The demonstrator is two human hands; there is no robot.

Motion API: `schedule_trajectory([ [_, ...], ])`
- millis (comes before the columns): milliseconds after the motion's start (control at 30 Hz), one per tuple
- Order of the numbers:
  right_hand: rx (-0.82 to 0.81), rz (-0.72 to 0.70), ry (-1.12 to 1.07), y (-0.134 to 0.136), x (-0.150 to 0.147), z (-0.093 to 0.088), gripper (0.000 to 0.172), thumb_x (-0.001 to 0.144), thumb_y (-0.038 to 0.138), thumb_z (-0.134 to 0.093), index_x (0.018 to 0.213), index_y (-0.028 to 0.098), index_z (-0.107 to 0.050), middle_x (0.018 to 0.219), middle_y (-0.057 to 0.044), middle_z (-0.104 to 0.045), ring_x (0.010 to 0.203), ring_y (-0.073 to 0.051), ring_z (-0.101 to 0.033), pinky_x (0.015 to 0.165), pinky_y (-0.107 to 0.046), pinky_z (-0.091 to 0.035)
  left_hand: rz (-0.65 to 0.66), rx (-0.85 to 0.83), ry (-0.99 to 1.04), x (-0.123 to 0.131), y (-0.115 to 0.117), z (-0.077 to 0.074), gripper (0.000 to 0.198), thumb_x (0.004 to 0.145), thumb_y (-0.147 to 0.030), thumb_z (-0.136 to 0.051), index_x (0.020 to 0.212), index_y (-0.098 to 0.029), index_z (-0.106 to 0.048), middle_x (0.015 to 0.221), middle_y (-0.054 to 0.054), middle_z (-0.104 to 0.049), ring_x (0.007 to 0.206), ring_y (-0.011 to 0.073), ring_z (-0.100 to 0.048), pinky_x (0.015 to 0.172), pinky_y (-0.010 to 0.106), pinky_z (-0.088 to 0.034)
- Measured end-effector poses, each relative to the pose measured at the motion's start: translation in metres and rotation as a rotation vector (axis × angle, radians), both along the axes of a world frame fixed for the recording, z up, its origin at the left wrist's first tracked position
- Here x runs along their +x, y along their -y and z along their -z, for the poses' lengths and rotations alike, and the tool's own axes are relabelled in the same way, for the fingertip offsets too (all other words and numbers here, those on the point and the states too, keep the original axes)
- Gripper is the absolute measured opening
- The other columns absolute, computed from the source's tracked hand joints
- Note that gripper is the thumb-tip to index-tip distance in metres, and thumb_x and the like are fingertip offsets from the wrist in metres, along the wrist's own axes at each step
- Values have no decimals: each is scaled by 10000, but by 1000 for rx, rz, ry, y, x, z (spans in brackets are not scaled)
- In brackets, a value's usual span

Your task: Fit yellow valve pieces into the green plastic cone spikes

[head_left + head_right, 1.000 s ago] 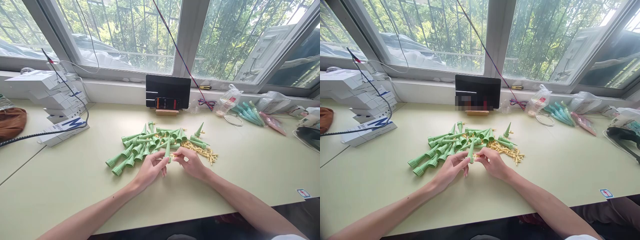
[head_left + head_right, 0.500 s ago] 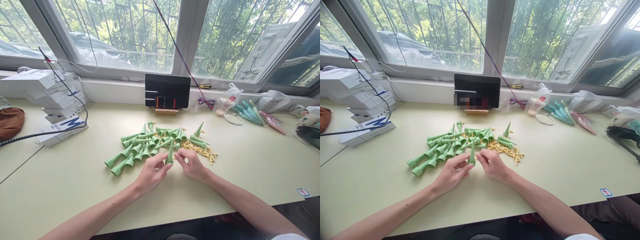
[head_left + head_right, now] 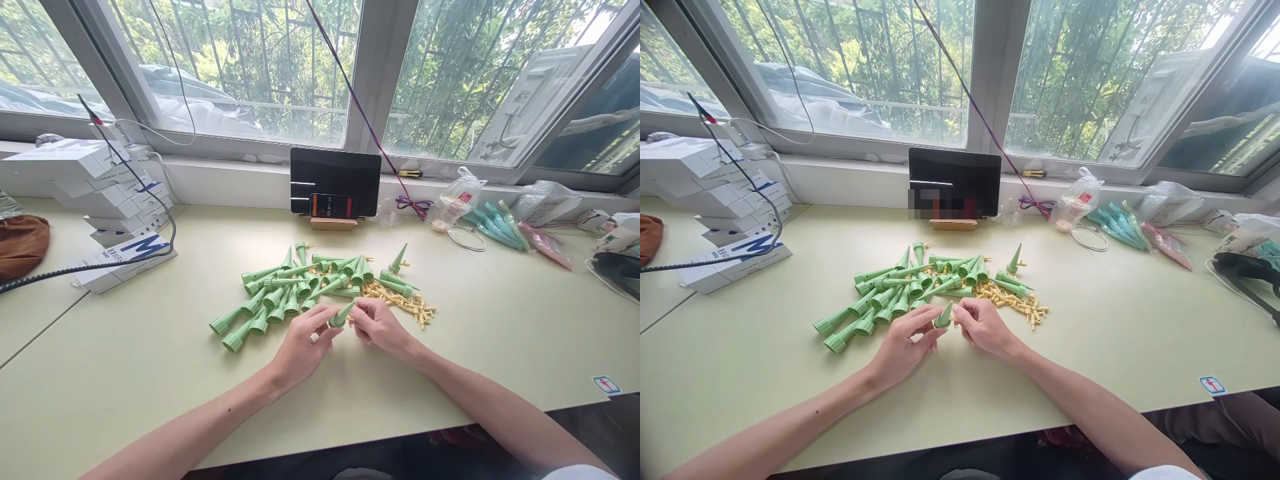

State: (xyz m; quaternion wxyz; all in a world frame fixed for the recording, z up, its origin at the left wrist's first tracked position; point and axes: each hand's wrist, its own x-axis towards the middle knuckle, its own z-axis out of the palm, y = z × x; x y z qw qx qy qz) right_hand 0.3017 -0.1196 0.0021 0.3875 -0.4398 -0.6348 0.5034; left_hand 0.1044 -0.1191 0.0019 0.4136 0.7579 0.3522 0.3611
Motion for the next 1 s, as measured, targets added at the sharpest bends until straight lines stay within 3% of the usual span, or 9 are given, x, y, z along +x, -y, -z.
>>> schedule_trajectory([
  [233, -38, -20, -81, -3, -1, 4, 421, 950, 514, -491, 701, 175, -514, 481, 74, -404, 378, -64, -397, 397, -193, -298, -65, -5, -15, 1, -1, 2, 315, 937, -286, -555, 1244, -247, -619, 968, 40, -670, 590, 110, -591, 615, 246, -509],
  [367, -81, -40, -125, -3, -2, 5, 404, 929, 512, -529, 714, 169, -538, 505, 73, -408, 393, -62, -398, 390, -189, -289, -35, -49, 24, 0, -1, 1, 304, 954, -294, -518, 1232, -249, -635, 993, 49, -650, 566, 95, -570, 590, 235, -510],
  [667, -92, -97, -111, -3, -2, 6, 411, 945, 513, -507, 738, 165, -578, 514, 67, -429, 403, -66, -396, 415, -202, -323, -74, -87, 57, 0, 0, 2, 361, 963, -301, -492, 1309, -287, -593, 1278, 87, -583, 570, 85, -554, 569, 237, -511],
  [833, -82, -105, -96, -3, -2, 4, 432, 948, 541, -490, 741, 168, -561, 508, 69, -413, 401, -69, -382, 419, -208, -305, -71, -71, 25, 0, 1, 3, 374, 953, -289, -509, 1318, -273, -592, 1080, 65, -644, 560, 94, -552, 581, 241, -506],
  [1000, -50, -119, -25, -1, 0, 2, 424, 974, 519, -452, 734, 177, -528, 482, 76, -390, 402, -70, -355, 437, -209, -285, -77, -40, -36, 0, 1, 2, 323, 945, -310, -528, 1238, -238, -644, 862, 17, -608, 551, 95, -502, 558, 226, -462],
])
